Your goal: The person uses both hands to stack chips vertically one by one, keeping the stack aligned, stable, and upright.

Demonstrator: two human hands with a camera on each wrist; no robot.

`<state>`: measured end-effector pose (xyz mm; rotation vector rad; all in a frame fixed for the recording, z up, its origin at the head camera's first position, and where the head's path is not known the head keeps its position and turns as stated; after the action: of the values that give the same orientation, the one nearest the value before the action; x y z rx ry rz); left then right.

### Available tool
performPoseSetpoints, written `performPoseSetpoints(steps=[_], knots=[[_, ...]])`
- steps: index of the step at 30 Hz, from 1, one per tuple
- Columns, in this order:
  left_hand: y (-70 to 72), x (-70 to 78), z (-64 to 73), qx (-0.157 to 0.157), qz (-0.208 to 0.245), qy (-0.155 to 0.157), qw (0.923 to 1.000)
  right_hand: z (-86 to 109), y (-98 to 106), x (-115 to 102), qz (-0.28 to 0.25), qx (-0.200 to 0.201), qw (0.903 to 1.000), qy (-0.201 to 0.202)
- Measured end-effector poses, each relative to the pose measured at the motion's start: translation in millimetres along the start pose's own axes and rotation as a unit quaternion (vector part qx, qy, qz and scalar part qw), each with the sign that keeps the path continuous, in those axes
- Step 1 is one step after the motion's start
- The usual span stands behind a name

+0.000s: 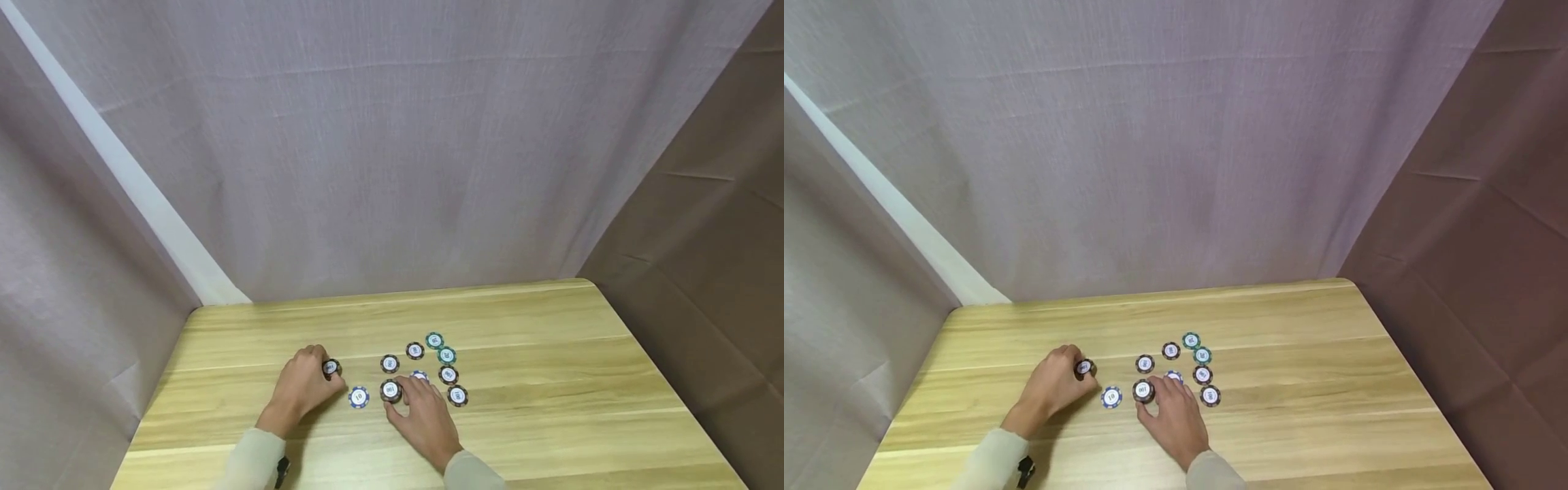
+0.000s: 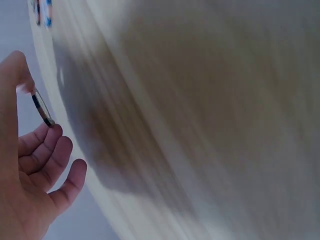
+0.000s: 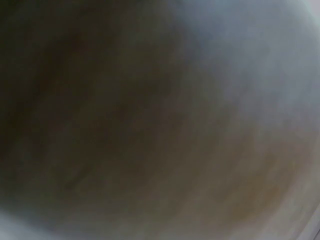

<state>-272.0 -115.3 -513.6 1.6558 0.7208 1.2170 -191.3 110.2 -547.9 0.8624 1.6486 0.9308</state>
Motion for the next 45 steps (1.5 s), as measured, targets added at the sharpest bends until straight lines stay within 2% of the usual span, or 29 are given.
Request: performPoseSetpoints(steps=[5,11,14,23,33,41,45], knots=[[1.4,25.5,5.4,0.003,-0.006,-0.044,0.999,-1.3,-1.5,-1.7,0.002,-0.001,1.0,0.005],[0.3,55.7,8.0,-0.002,0.01,-0.089,0.9959,-2.8,-1.4,-0.7,0.005,0.001,1.0,0.007],[-6.6,67.9,8.6,-0.013,0.019,-0.107,0.994,-2.1,-0.6,-0.3,0.002,0.0,1.0,0.006],[-31.5,93.0,9.1,-0.04,0.017,-0.13,0.9906,1.3,1.7,1.2,0.006,0.002,1.0,0.007],[-39.1,97.6,13.2,-0.054,0.026,-0.119,0.9911,0.4,0.2,1.0,0.007,-0.014,0.9999,-0.001],[-35.4,98.3,12.2,-0.051,0.013,-0.123,0.991,0.8,0.6,0.4,0.005,-0.023,0.9997,-0.005],[-31.1,95.1,8.7,-0.041,0.012,-0.11,0.993,-0.2,1.4,-0.1,0.004,-0.02,0.9998,-0.003]])
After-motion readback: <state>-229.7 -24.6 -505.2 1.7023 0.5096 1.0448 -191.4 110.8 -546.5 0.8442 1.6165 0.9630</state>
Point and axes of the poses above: each hand's wrist, its own z-axis away from the middle knuckle, its own y-axis out of the back of the hand, x = y × z, the point moved 7 cm from there along -z, towards the middle knuckle, and after that the axes turned 9 degrees about -x, right-handed, at the moved point
